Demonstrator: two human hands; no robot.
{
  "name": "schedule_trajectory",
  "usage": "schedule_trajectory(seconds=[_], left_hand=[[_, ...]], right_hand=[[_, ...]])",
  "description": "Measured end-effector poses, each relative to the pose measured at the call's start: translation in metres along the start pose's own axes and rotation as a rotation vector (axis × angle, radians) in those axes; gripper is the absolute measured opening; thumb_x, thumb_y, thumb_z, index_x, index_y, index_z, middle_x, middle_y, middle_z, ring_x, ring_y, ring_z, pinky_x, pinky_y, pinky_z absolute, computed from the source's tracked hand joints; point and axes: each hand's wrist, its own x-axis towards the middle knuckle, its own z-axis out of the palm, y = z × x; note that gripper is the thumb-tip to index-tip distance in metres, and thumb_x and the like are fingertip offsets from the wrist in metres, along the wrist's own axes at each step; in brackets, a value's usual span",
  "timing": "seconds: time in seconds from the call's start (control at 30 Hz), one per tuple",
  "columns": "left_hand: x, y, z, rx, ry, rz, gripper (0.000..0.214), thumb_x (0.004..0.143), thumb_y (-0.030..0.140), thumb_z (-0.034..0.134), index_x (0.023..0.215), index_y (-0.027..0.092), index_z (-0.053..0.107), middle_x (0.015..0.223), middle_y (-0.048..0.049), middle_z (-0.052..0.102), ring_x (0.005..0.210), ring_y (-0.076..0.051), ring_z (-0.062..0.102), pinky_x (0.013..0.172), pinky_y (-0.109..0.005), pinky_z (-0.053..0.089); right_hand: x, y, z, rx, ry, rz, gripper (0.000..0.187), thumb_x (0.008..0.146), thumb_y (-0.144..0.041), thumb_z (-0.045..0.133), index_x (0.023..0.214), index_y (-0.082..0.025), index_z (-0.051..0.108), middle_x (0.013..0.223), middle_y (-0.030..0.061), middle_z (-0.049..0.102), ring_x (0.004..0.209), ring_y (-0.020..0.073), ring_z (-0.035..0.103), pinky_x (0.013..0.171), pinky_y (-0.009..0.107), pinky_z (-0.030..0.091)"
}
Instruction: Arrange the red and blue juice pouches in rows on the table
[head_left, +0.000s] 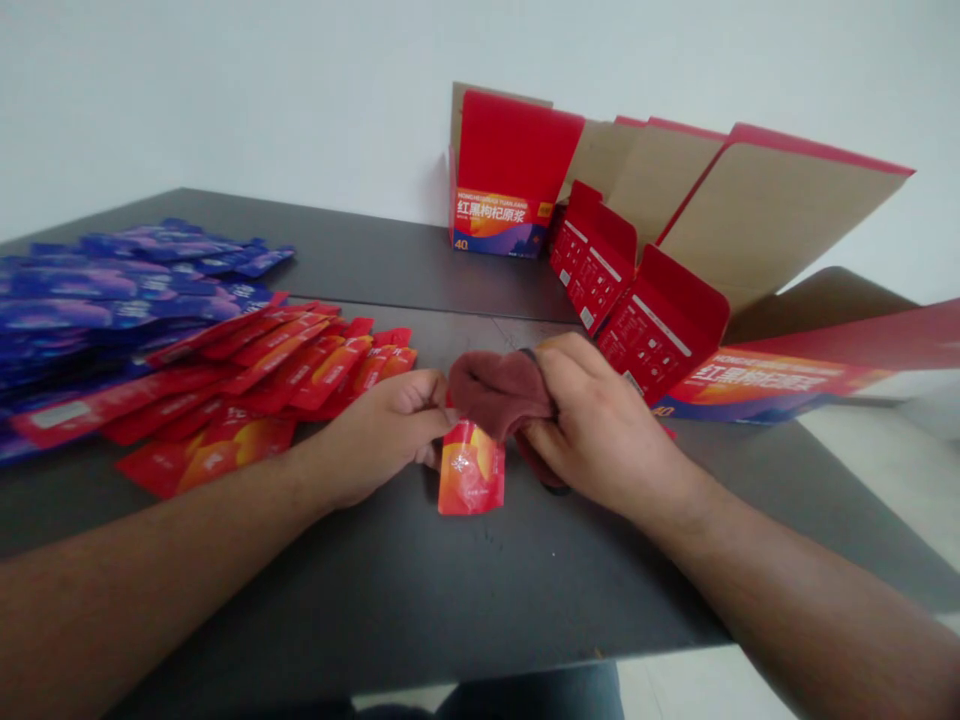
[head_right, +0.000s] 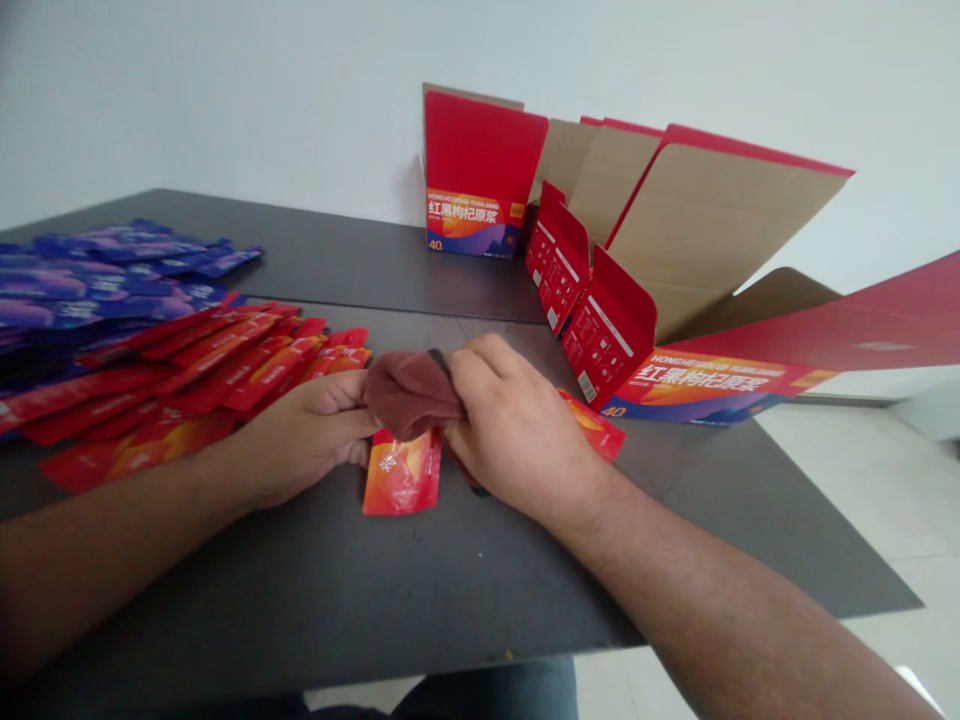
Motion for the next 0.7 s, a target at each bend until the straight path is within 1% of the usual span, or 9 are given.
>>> schedule_trajectory(seconds=[0.1, 0.17, 0.2, 0.27, 0.37, 0.43, 0.5, 0.57, 0.7], left_hand=[[-0.001, -0.001, -0.002, 0.020, -0.019, 0.045, 0.032, 0.079, 0.033, 0.087, 0.084, 0.020, 0.059, 0.076, 0.0012, 0.067, 0.066, -0.013, 0.065, 0.061, -0.024, 0.054], [-0.001, -0.001, -0.003, 0.033, -0.006, 0.069, 0.031, 0.081, 0.034, 0.084, 0.080, 0.020, 0.057, 0.071, 0.0028, 0.064, 0.060, -0.011, 0.058, 0.055, -0.022, 0.047], [-0.001, -0.001, -0.003, 0.026, -0.008, 0.068, 0.032, 0.082, 0.035, 0.084, 0.080, 0.020, 0.057, 0.072, 0.0026, 0.064, 0.061, -0.011, 0.058, 0.055, -0.022, 0.046], [-0.002, 0.001, -0.002, -0.008, -0.026, 0.034, 0.033, 0.081, 0.035, 0.086, 0.083, 0.020, 0.057, 0.077, 0.0006, 0.069, 0.067, -0.013, 0.065, 0.061, -0.024, 0.051], [-0.003, 0.003, 0.000, -0.037, -0.041, -0.039, 0.034, 0.078, 0.035, 0.088, 0.088, 0.020, 0.060, 0.083, -0.0021, 0.073, 0.077, -0.020, 0.074, 0.071, -0.032, 0.059], [-0.003, 0.003, 0.000, -0.028, -0.027, -0.042, 0.032, 0.079, 0.034, 0.087, 0.086, 0.020, 0.059, 0.080, -0.0009, 0.072, 0.073, -0.018, 0.072, 0.069, -0.031, 0.057], [-0.002, 0.001, -0.001, -0.015, -0.005, 0.002, 0.032, 0.080, 0.033, 0.085, 0.082, 0.020, 0.056, 0.075, 0.0013, 0.068, 0.066, -0.014, 0.066, 0.063, -0.026, 0.052], [-0.002, 0.001, -0.002, -0.020, -0.008, 0.023, 0.032, 0.080, 0.032, 0.084, 0.080, 0.020, 0.055, 0.073, 0.0020, 0.066, 0.064, -0.012, 0.062, 0.061, -0.024, 0.049], [-0.001, 0.002, 0.000, -0.076, -0.056, -0.051, 0.030, 0.079, 0.030, 0.085, 0.088, 0.021, 0.059, 0.081, -0.0007, 0.072, 0.073, -0.017, 0.071, 0.068, -0.029, 0.055]], right_hand=[[-0.006, -0.010, 0.008, 0.087, -0.165, -0.141, 0.011, 0.098, -0.014, 0.062, 0.106, -0.020, 0.065, 0.112, 0.0101, 0.070, 0.106, 0.0250, 0.067, 0.094, 0.038, 0.057], [-0.008, -0.010, 0.008, 0.166, -0.300, -0.248, 0.019, 0.098, -0.012, 0.063, 0.115, -0.020, 0.066, 0.120, 0.0091, 0.071, 0.112, 0.0233, 0.067, 0.098, 0.036, 0.056], [-0.008, -0.009, 0.007, 0.178, -0.333, -0.273, 0.023, 0.098, -0.012, 0.064, 0.119, -0.021, 0.065, 0.123, 0.0088, 0.072, 0.114, 0.0232, 0.067, 0.099, 0.036, 0.056], [-0.007, -0.004, 0.005, 0.118, -0.295, -0.219, 0.023, 0.098, -0.013, 0.064, 0.119, -0.022, 0.065, 0.122, 0.0095, 0.071, 0.113, 0.0245, 0.067, 0.098, 0.038, 0.056], [-0.005, 0.002, 0.005, -0.009, -0.138, -0.050, 0.011, 0.096, -0.013, 0.063, 0.104, -0.021, 0.064, 0.108, 0.0101, 0.069, 0.104, 0.0264, 0.066, 0.091, 0.040, 0.055], [-0.005, 0.002, 0.006, 0.021, -0.169, -0.080, 0.012, 0.095, -0.012, 0.063, 0.101, -0.022, 0.064, 0.105, 0.0088, 0.069, 0.102, 0.0254, 0.066, 0.091, 0.039, 0.055], [-0.006, -0.001, 0.007, 0.095, -0.266, -0.197, 0.017, 0.096, -0.012, 0.063, 0.110, -0.022, 0.065, 0.113, 0.0086, 0.071, 0.108, 0.0246, 0.067, 0.096, 0.038, 0.055], [-0.008, -0.002, 0.008, 0.115, -0.304, -0.252, 0.022, 0.098, -0.012, 0.063, 0.117, -0.021, 0.065, 0.120, 0.0095, 0.071, 0.113, 0.0247, 0.066, 0.099, 0.038, 0.055], [-0.006, 0.000, 0.010, 0.006, -0.162, -0.051, 0.010, 0.096, -0.013, 0.061, 0.103, -0.019, 0.064, 0.107, 0.0105, 0.069, 0.099, 0.0254, 0.065, 0.088, 0.039, 0.055]])
